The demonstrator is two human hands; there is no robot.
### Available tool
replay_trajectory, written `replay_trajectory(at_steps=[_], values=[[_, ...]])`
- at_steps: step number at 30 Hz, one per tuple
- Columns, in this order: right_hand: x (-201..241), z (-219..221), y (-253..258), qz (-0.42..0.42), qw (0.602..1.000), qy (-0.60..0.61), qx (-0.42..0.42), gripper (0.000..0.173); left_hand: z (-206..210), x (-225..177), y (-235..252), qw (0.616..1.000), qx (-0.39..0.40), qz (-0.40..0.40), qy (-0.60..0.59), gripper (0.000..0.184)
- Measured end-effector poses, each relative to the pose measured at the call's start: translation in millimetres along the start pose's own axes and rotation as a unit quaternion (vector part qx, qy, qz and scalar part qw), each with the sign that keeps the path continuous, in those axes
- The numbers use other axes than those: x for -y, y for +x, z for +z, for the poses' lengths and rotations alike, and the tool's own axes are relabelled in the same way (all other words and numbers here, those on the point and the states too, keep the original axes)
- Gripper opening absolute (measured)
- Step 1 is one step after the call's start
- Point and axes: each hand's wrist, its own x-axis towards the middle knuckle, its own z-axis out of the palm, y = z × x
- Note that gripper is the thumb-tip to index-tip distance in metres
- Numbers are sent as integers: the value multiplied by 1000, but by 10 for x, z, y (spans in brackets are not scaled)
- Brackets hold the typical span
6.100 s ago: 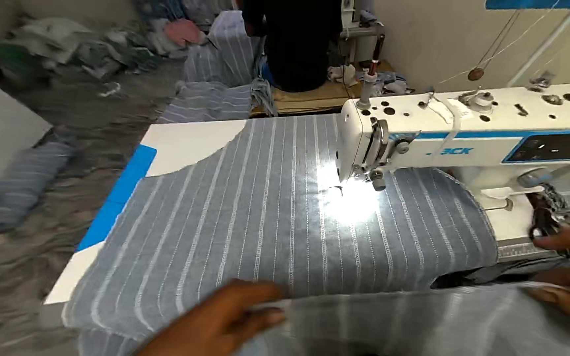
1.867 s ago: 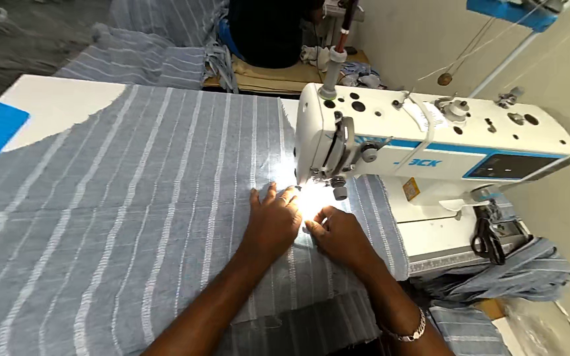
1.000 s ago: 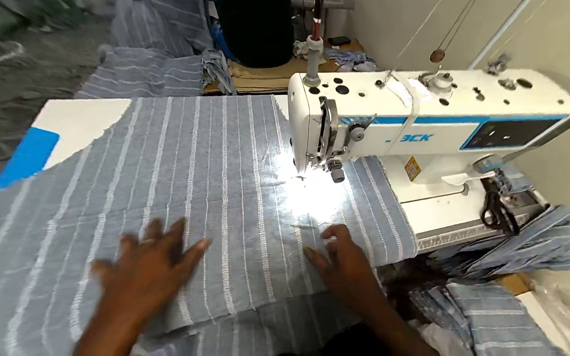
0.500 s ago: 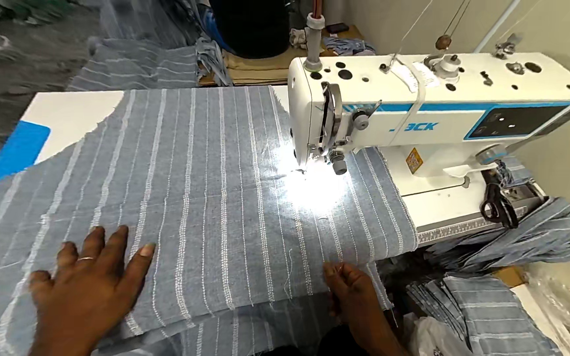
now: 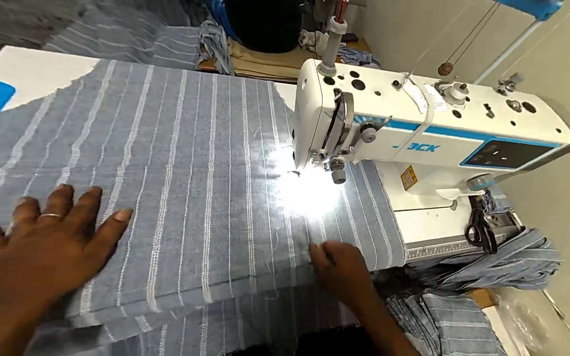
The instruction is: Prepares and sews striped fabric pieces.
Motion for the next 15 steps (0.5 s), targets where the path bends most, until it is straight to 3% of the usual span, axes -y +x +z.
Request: replay_trajectory(at_steps=[7,10,12,15], values=[[300,-255,412,-26,1000,8,9,53,-54,-152,547,1000,14,-1,1,100],[409,-340,724,-3,999,-48,11,54,-72,-199,806,1000,18,-2,8,103],[463,-400,806,-12,995,-93,-38,48,-88,-210,957,1000,6,5,-2,103],[493,-413,832,-43,990,-70,-111,33,-137,-298,1018,997,-59,37,-15,93]])
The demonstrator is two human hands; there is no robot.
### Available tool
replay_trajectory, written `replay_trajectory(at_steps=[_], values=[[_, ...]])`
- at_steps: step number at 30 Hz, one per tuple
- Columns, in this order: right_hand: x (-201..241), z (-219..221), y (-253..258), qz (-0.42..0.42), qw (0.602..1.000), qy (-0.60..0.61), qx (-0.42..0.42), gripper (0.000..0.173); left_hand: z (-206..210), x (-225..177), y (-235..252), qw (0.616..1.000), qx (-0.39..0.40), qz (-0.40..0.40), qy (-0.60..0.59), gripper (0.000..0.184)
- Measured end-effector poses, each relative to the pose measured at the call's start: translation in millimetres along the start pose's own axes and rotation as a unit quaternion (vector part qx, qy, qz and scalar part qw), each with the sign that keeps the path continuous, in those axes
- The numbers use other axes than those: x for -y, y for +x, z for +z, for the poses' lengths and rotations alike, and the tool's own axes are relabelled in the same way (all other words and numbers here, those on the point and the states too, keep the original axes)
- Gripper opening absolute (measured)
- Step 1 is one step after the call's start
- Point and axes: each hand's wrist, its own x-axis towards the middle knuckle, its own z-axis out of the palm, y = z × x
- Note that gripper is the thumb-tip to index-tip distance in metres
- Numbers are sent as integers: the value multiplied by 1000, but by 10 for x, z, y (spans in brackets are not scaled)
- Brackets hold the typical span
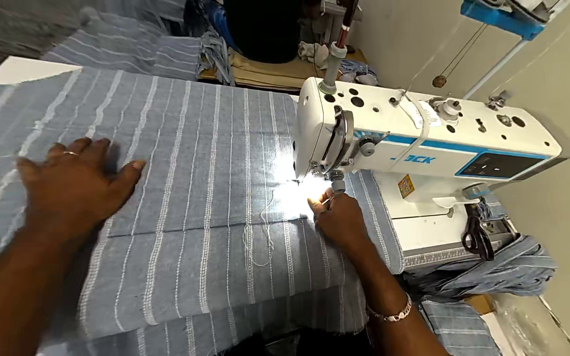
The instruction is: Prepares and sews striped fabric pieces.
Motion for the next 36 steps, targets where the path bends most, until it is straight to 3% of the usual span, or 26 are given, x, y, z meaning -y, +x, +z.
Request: replay_trajectory(at_steps=[4,9,13,15,17,18,21,23,27,31,36], values=[[31,104,31,-5,999,50,-4,38,-47,-669,-206,996,-19,79,-23,54],[29,113,35,-21,999,-29,7,25,323,-1934,-1051,966,92,241,-31,60],[-104,69,33,-126,989,-74,12,24,362,-2351,-2073,877,155,438,-122,48],[-153,66,66,-206,973,-102,-2,30,224,-2360,-2253,813,239,496,-192,45],[-193,68,123,-265,956,-126,1,33,51,-2358,-2149,780,299,495,-237,45],[-207,63,149,-283,950,-130,13,35,-19,-2344,-2016,790,295,470,-261,42],[-193,-49,201,-291,946,-122,74,38,-135,-2273,-1414,883,195,333,-269,24],[-167,-152,223,-296,940,-125,112,37,-39,-2219,-991,922,144,279,-226,27],[-146,-202,287,-309,930,-148,135,37,249,-2173,-608,936,171,261,-163,38],[-292,-33,414,-351,931,-83,45,22,300,-2243,-543,940,183,250,-145,31],[-382,142,381,-364,929,-46,-54,20,452,-2260,-618,944,30,307,-115,20]])
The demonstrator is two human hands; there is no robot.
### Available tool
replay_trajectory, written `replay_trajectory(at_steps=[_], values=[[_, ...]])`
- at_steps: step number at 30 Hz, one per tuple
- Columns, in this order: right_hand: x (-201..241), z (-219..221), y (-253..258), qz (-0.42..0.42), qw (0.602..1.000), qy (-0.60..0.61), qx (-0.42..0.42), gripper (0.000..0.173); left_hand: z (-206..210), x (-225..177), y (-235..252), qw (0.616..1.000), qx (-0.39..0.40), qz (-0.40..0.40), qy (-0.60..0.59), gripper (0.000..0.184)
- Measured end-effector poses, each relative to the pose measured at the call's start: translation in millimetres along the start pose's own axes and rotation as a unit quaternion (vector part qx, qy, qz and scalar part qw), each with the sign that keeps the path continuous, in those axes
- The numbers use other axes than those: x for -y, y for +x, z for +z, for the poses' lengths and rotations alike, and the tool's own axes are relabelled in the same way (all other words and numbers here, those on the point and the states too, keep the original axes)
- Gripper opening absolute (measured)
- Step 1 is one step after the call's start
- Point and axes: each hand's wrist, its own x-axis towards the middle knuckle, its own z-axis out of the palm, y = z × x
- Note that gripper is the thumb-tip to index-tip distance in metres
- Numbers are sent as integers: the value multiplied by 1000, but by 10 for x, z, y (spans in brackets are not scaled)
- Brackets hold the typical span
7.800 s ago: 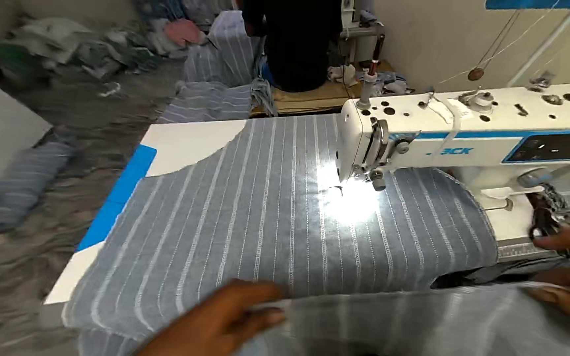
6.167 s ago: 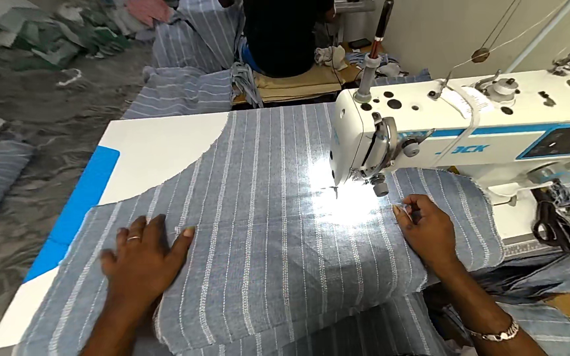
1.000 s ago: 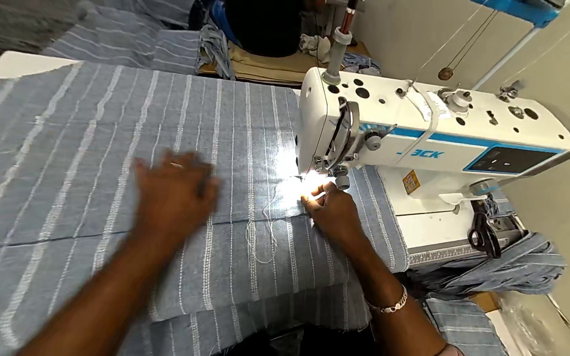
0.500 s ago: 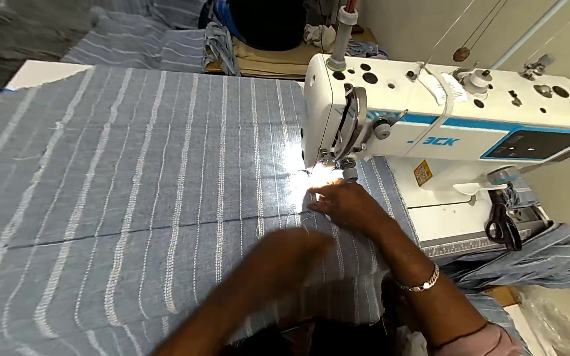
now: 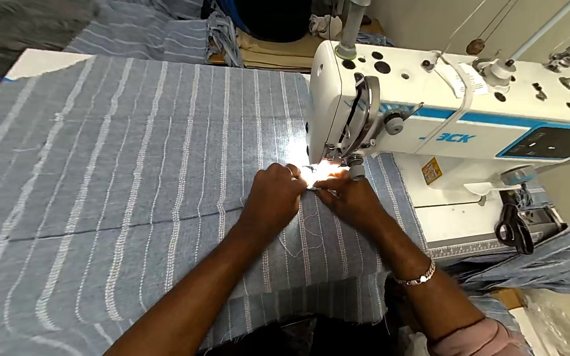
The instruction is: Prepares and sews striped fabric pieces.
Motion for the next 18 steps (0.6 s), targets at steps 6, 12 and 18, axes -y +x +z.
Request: replay_trajectory(at_steps=[6,12,18], values=[[140,-104,-318,11,997,-44,55,29,35,-335,-330,986,138,-41,87,48],[289,-161,-319,86,986,-73,126,37,44,-255,-289,985,146,-56,73,50],[426,-528,-461,88,977,-73,178,32,-19,-12,-6,984,155,-75,47,53]])
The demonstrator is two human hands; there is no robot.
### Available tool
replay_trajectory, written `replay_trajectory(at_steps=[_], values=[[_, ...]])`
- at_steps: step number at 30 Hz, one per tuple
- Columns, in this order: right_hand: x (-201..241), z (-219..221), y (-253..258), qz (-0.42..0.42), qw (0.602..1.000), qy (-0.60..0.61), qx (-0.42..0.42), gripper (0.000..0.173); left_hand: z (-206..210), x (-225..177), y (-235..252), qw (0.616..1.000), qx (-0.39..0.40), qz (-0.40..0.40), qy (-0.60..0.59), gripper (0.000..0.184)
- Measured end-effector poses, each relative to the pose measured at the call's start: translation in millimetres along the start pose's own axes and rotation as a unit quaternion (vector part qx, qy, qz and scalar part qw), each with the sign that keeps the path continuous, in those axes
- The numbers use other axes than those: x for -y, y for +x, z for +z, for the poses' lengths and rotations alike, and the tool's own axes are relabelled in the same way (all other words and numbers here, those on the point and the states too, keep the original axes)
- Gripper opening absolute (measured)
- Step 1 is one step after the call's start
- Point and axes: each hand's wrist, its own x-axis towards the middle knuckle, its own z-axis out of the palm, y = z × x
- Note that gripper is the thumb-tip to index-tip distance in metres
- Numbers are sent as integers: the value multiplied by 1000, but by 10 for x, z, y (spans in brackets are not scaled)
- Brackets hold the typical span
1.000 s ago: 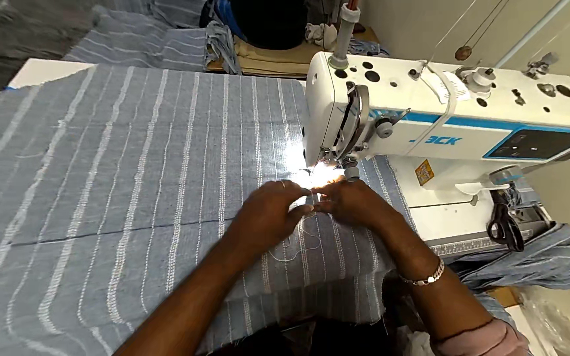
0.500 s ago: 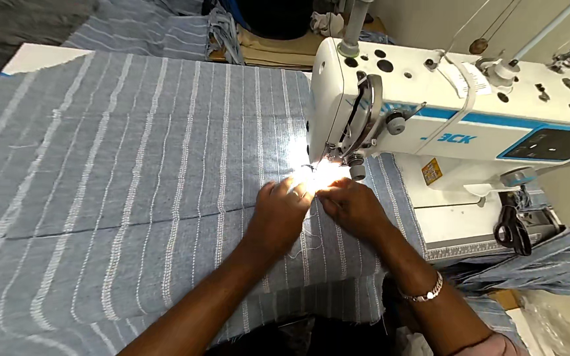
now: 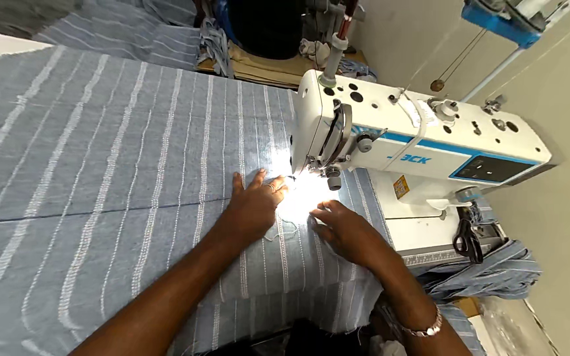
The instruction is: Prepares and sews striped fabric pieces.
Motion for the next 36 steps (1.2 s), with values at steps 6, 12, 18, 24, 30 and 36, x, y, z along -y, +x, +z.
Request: replay_trajectory(at_steps=[6,12,18,24,30,36], values=[[-448,-457,-707,65,995,16,-74,31,-49,83,86,1000,17,-1,12,57],[-703,-344,-966,98,988,25,-120,31,-37,142,88,1000,9,15,7,58],[-680,-348,-1011,106,983,40,-141,33,-79,112,101,1000,21,4,13,57],[-466,-192,-1121,161,960,87,-211,38,-317,511,149,994,57,72,56,52],[326,928,-539,109,977,-86,-163,79,-383,1688,-634,996,-51,-52,45,57],[-742,-40,424,-95,986,-134,-37,49,-461,542,-1707,961,127,-233,80,99]])
